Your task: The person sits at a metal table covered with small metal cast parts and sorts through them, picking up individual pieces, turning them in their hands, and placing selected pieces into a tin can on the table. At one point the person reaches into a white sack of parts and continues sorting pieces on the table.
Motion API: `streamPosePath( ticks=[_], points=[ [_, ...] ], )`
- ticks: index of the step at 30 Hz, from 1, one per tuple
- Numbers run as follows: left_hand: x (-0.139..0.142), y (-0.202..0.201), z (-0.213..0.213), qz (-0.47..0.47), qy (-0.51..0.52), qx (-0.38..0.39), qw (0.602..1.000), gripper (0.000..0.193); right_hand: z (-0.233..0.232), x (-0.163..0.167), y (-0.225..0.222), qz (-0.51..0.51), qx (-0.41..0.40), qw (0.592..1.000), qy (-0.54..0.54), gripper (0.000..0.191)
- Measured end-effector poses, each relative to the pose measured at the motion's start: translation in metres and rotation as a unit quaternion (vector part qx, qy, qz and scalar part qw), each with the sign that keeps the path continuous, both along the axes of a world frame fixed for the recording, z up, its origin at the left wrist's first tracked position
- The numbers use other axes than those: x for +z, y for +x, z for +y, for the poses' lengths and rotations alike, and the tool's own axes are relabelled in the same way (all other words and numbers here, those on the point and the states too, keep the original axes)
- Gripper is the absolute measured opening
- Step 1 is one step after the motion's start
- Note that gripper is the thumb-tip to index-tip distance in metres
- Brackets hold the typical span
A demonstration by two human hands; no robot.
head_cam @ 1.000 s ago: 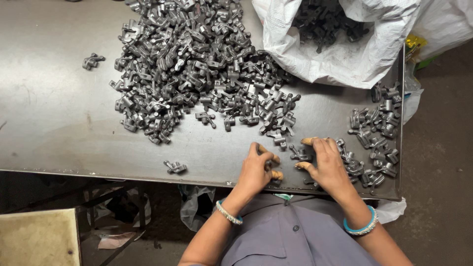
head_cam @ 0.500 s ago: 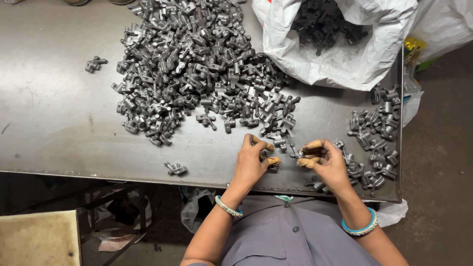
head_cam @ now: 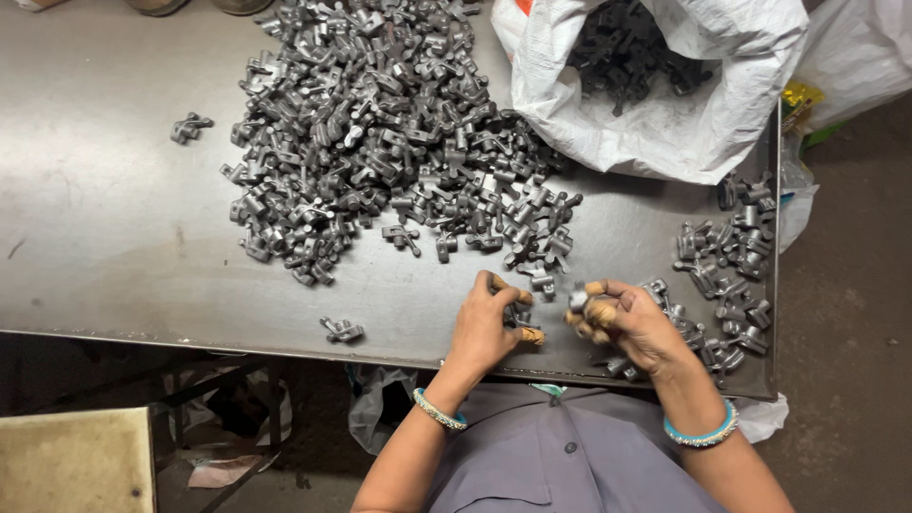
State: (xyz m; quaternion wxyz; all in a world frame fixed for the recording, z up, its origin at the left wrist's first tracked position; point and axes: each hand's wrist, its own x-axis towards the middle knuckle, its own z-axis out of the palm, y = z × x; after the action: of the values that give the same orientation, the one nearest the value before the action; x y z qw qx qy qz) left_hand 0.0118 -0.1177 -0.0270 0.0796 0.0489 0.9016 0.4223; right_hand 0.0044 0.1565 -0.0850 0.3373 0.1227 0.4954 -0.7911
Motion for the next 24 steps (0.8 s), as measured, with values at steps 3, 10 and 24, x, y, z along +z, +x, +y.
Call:
streamPosePath(
  ticks=[3, 10, 24],
  points=[
    [-0.001, -0.001, 0.001, -0.017, -0.005, -0.003, 1.000, 0.043, -0.003, 0.029, -0.027, 0.030, 0.111, 0.984, 0.139, 0.037],
    [-0.004, -0.003, 0.001, 0.007, 0.016, 0.025, 1.000, 0.043, -0.039, 0.081, -0.076, 0.354, -0.045, 0.924, 0.139, 0.056],
    [-0.002, -0.018, 0.013, 0.076, 0.189, 0.064, 0.977, 0.042, -0.034, 0.010, -0.024, 0.172, -0.076, 0.981, 0.051, 0.032]
  ],
)
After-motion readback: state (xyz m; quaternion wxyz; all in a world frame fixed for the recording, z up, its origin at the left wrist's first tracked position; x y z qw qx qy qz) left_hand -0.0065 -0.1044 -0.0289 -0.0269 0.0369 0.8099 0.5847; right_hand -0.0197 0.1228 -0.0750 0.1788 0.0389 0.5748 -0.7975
